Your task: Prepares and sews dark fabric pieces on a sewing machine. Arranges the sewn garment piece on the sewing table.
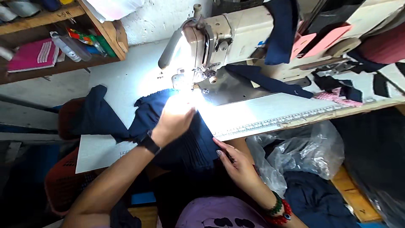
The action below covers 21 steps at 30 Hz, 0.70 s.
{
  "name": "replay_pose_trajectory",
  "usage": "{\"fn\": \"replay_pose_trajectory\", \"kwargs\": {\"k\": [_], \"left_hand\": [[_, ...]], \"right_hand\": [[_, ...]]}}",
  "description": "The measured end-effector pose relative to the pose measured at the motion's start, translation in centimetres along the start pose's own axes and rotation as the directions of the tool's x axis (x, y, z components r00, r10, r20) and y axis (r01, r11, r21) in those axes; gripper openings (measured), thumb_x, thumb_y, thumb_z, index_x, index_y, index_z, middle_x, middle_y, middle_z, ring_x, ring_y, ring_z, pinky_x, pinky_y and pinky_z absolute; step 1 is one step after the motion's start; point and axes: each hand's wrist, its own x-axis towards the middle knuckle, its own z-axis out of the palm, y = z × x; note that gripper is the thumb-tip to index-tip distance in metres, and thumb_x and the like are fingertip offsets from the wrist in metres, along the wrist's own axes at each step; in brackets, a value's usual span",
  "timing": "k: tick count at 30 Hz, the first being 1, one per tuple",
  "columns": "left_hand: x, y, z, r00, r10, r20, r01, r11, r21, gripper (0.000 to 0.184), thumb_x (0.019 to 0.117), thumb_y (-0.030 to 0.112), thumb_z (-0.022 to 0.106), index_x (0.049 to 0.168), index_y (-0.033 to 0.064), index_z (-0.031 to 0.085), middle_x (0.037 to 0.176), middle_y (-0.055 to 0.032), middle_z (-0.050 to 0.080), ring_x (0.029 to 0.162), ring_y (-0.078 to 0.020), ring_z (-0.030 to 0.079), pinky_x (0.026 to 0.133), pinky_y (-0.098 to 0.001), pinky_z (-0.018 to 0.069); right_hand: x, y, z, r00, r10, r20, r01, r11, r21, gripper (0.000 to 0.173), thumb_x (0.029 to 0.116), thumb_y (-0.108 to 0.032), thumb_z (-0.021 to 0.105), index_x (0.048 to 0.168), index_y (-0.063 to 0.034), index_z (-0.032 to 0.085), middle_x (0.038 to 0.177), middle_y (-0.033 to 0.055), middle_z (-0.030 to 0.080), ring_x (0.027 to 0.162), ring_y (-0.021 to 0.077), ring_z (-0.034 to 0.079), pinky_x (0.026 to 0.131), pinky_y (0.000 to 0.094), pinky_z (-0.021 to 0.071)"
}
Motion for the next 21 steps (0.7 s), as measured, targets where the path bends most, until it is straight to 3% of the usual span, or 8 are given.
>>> {"fn": "replay_pose_trajectory", "kwargs": {"k": [1, 3, 4, 7, 13, 17, 19, 21], "left_hand": [[-1.0, 0.6, 0.2, 0.997, 0.023, 0.075, -0.021, 0.999, -0.028, 0.028, 0.1038, 0.022, 0.055, 0.116, 0.0060, 0.075, 0.118, -0.0105, 0.071, 0.118, -0.0262, 0.063, 0.107, -0.0468, 0.0458], [-2.1, 0.1, 0.7, 0.961, 0.014, 0.276, -0.005, 0.999, -0.032, 0.044, 0.1080, 0.033, 0.045, 0.140, 0.0080, 0.063, 0.150, -0.0105, 0.056, 0.145, -0.0264, 0.045, 0.122, -0.0535, 0.0291], [-2.1, -0.8, 0.8, 0.941, 0.000, 0.339, 0.010, 1.000, -0.027, 0.050, 0.1089, 0.037, 0.039, 0.149, 0.0104, 0.055, 0.158, -0.0095, 0.047, 0.151, -0.0258, 0.037, 0.124, -0.0573, 0.0231], [-0.3, -4.3, 0.6, 0.924, -0.036, 0.381, 0.039, 0.999, -0.002, 0.054, 0.1101, 0.041, 0.031, 0.156, 0.0173, 0.046, 0.164, -0.0063, 0.038, 0.154, -0.0264, 0.029, 0.122, -0.0651, 0.0187], [4.2, -9.7, 1.2, 0.918, -0.147, 0.367, 0.135, 0.989, 0.060, 0.047, 0.1086, 0.045, 0.037, 0.143, 0.0264, 0.062, 0.154, -0.0060, 0.052, 0.148, -0.0359, 0.038, 0.118, -0.0667, 0.0210], [5.3, -9.9, 2.3, 0.933, -0.289, 0.216, 0.298, 0.955, -0.007, 0.040, 0.0987, 0.054, 0.056, 0.114, 0.0245, 0.079, 0.130, -0.0065, 0.067, 0.132, -0.0314, 0.051, 0.106, -0.0620, 0.0337], [5.9, -9.1, 2.4, 0.892, -0.374, 0.253, 0.382, 0.924, 0.019, 0.046, 0.0896, 0.057, 0.067, 0.110, 0.0172, 0.076, 0.124, -0.0110, 0.067, 0.131, -0.0342, 0.048, 0.101, -0.0633, 0.0311], [6.3, -8.3, 2.2, 0.834, -0.441, 0.331, 0.442, 0.893, 0.077, 0.049, 0.0889, 0.056, 0.069, 0.112, 0.0124, 0.072, 0.130, -0.0158, 0.062, 0.136, -0.0372, 0.043, 0.104, -0.0658, 0.0267]], "right_hand": [[0.0, 0.0, 0.0, 1.000, -0.002, -0.002, 0.002, 1.000, 0.004, 0.038, 0.1043, -0.015, 0.051, 0.140, -0.0051, 0.063, 0.115, 0.0079, 0.073, 0.095, 0.0058, 0.068, 0.088, 0.0209, 0.0555], [0.0, -0.1, 0.0, 1.000, 0.003, 0.017, -0.003, 1.000, 0.002, 0.040, 0.1044, -0.015, 0.050, 0.141, -0.0048, 0.062, 0.119, 0.0091, 0.073, 0.097, 0.0068, 0.069, 0.089, 0.0219, 0.0557], [0.0, -0.1, -0.1, 1.000, 0.007, 0.028, -0.007, 1.000, 0.003, 0.040, 0.1048, -0.016, 0.050, 0.142, -0.0046, 0.061, 0.117, 0.0094, 0.073, 0.096, 0.0074, 0.069, 0.088, 0.0225, 0.0559], [0.1, -0.2, -0.2, 0.998, 0.000, 0.058, 0.001, 1.000, -0.018, 0.041, 0.1056, -0.017, 0.048, 0.143, -0.0050, 0.060, 0.118, 0.0100, 0.073, 0.099, 0.0096, 0.069, 0.092, 0.0246, 0.0550], [0.2, -0.2, -0.1, 0.998, -0.016, 0.064, 0.020, 0.998, -0.065, 0.042, 0.1058, -0.016, 0.049, 0.145, -0.0069, 0.059, 0.124, 0.0106, 0.072, 0.105, 0.0135, 0.069, 0.096, 0.0286, 0.0547], [0.1, 0.0, 0.0, 0.998, -0.016, 0.056, 0.020, 0.998, -0.061, 0.041, 0.1061, -0.018, 0.049, 0.145, -0.0068, 0.059, 0.125, 0.0101, 0.071, 0.106, 0.0131, 0.069, 0.096, 0.0286, 0.0551], [0.0, 0.1, 0.1, 0.998, -0.022, 0.054, 0.025, 0.999, -0.046, 0.041, 0.1065, -0.018, 0.050, 0.144, -0.0062, 0.059, 0.129, 0.0094, 0.070, 0.111, 0.0115, 0.069, 0.099, 0.0271, 0.0544], [-0.1, 0.2, 0.2, 0.999, -0.031, 0.043, 0.033, 0.998, -0.049, 0.040, 0.1058, -0.018, 0.051, 0.143, -0.0068, 0.060, 0.128, 0.0087, 0.071, 0.109, 0.0111, 0.069, 0.097, 0.0265, 0.0546]]}}
